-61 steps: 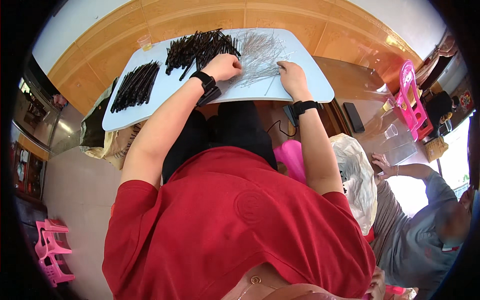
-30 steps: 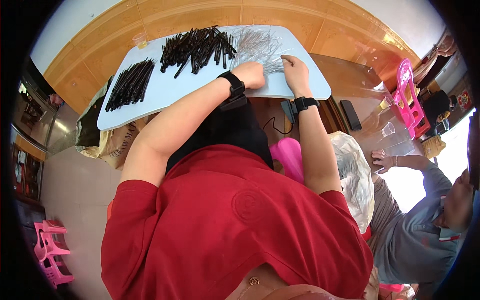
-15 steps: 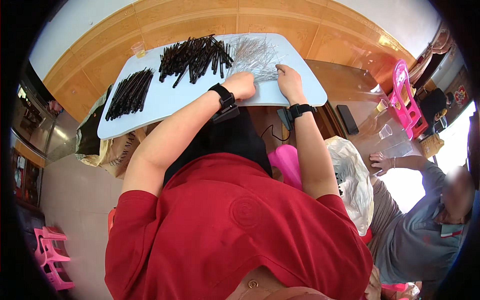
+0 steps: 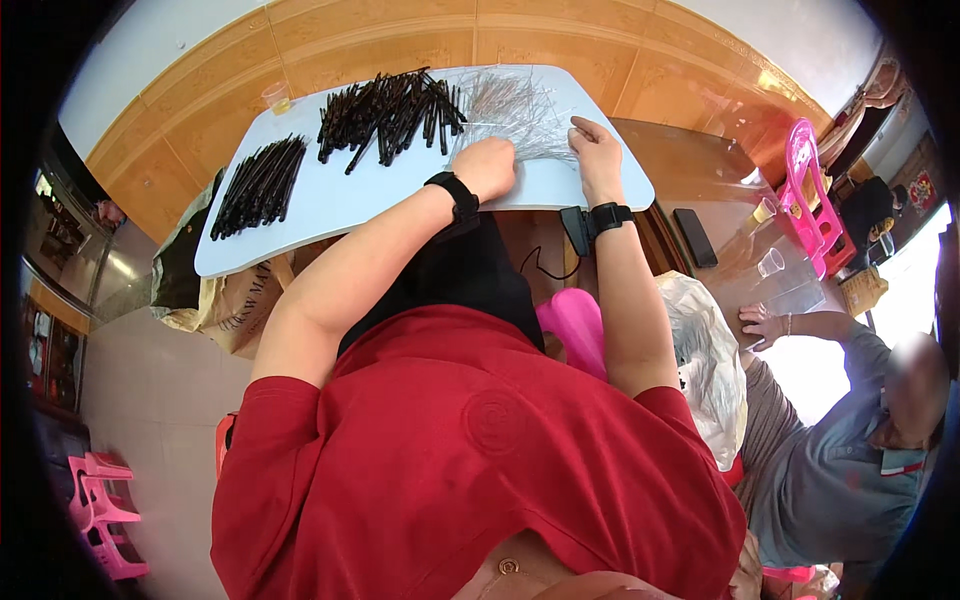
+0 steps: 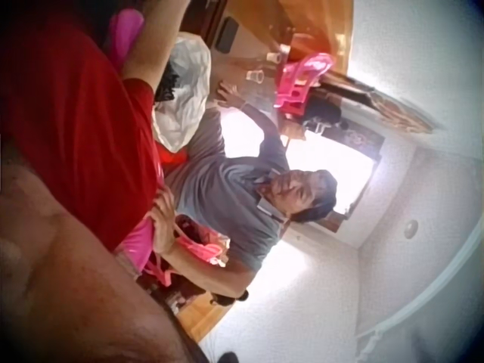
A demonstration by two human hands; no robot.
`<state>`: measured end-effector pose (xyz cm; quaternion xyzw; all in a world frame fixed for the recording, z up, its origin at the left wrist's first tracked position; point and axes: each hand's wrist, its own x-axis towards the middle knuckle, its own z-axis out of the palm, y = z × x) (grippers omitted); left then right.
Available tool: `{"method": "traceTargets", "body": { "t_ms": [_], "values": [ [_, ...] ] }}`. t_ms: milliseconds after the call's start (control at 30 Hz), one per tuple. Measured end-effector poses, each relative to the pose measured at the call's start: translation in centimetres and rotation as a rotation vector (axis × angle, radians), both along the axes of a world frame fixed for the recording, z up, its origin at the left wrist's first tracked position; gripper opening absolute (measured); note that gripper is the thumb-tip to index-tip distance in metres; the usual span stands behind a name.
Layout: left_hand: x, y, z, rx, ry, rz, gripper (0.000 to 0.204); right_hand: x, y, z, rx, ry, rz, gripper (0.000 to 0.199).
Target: Sorting and organizing small black and silver sticks on a white table.
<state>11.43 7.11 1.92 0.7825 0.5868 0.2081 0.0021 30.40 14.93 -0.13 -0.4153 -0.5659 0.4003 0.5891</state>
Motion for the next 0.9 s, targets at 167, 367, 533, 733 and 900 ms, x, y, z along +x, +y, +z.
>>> {"method": "traceTargets", "body": {
  "t_ms": [167,367,533,733,900],
  "values": [
    [-0.2,-0.3,0.2,-0.003,-0.059,0.035,0.028,0.4,0.5,0.4,0.047,0.079,0.008,0.031],
    [-0.5,-0.2,-0.2,0.001,-0.094,0.0,0.03,1.6,0.5,1.1,-0.016,0.423,0.0,0.025],
    [-0.5,-0.5,-1.1,0.068,-0.112,0.022,0.026,2.2,0.3,1.9,0.144,0.486,-0.154,0.021],
    [-0.9,0.2,-2.2,0.113,-0.139,-0.017,0.026,3.8,-1.0,5.6,0.453,0.332,-0.426,0.02],
    [-0.7,-0.2,-1.6,0.097,-0.302,-0.173,0.028,2.1,-3.6,8.1,0.531,0.475,-0.283,0.017]
  ]
}}
